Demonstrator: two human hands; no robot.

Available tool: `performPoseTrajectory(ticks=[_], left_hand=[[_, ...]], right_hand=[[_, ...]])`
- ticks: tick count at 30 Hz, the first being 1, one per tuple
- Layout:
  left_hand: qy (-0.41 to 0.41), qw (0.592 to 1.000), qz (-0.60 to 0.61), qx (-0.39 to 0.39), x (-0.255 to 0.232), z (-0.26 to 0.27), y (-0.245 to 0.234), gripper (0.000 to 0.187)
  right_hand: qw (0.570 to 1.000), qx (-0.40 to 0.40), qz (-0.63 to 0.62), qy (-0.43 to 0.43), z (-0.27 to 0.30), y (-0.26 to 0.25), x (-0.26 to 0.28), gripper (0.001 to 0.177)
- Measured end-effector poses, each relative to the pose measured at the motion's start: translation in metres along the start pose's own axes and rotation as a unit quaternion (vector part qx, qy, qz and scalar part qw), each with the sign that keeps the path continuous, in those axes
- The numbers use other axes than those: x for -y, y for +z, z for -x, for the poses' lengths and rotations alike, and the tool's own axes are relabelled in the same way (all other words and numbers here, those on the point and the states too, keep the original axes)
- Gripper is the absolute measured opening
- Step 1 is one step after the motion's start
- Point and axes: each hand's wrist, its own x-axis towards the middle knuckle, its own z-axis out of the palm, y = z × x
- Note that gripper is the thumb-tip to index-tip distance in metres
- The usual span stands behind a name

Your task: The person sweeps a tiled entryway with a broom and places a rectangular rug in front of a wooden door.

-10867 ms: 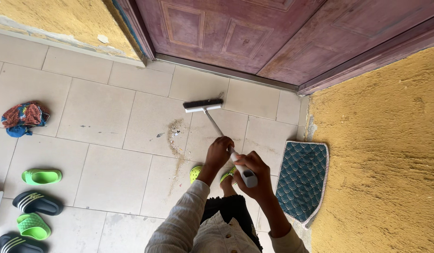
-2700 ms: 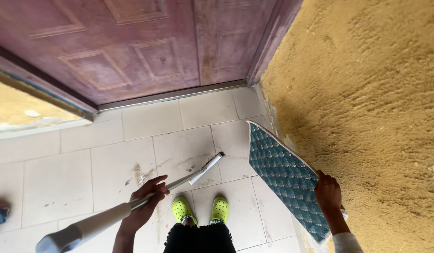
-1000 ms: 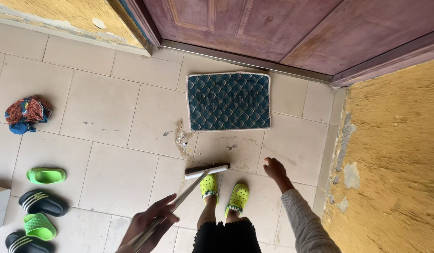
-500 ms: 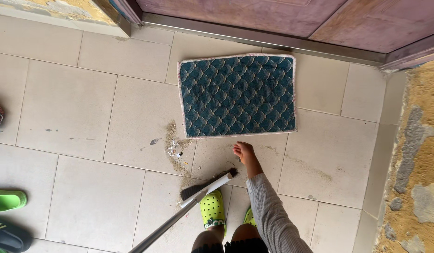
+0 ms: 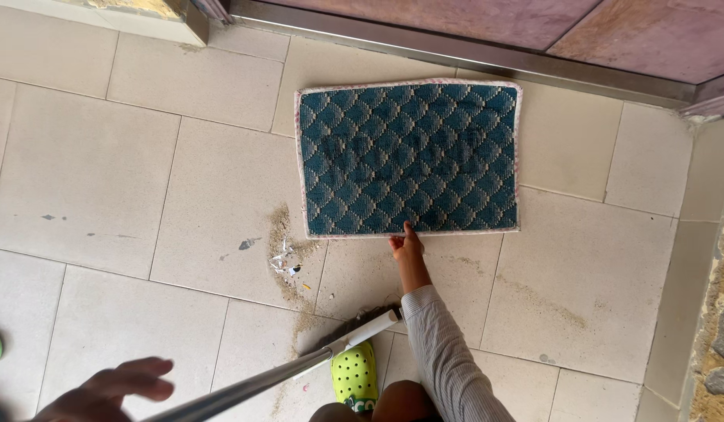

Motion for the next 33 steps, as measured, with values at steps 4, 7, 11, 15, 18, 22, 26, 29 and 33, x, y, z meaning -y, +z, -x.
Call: performPoseTrajectory(ticks=[4,7,11,15,18,22,26,29,33], left_hand=[[0.218,0.907,0.350,0.084,-0.002,-0.079,0.024,0.076],[0.209,0.807,0.538,0.124,0.040,-0.186,0.008,0.079],[0.203,0.844,0.495,-0.017,0.120,-0.231,0.027,0.075],[0.106,0.899,0.315,-0.284,0.182,-0.212,0.009,0.044],[0.049,0.888,0.219,-0.401,0.213,-0.209,-0.016,0.045],[-0.024,0.860,0.118,-0.495,0.282,-0.205,-0.052,0.060],[-0.142,0.850,0.017,-0.507,0.353,-0.220,-0.079,0.068],[-0.166,0.835,0.012,-0.524,0.377,-0.235,-0.079,0.065],[-0.181,0.814,-0.011,-0.551,0.395,-0.260,-0.068,0.060]], right_hand=[[0.998,0.034,-0.040,-0.017,-0.018,0.011,-0.006,0.028],[0.994,0.082,-0.061,-0.035,-0.037,0.013,-0.015,0.028],[0.988,0.139,-0.061,-0.033,-0.054,0.016,-0.016,0.018],[0.988,0.148,-0.032,-0.038,-0.068,0.011,-0.009,0.019],[0.987,0.149,-0.035,-0.049,-0.075,0.003,-0.012,0.019],[0.985,0.161,-0.037,-0.052,-0.072,0.005,-0.009,0.022],[0.983,0.172,-0.025,-0.065,-0.063,0.005,-0.006,0.025],[0.982,0.175,-0.029,-0.059,-0.057,0.003,-0.005,0.028],[0.980,0.189,-0.047,-0.047,-0.049,0.006,-0.002,0.028]])
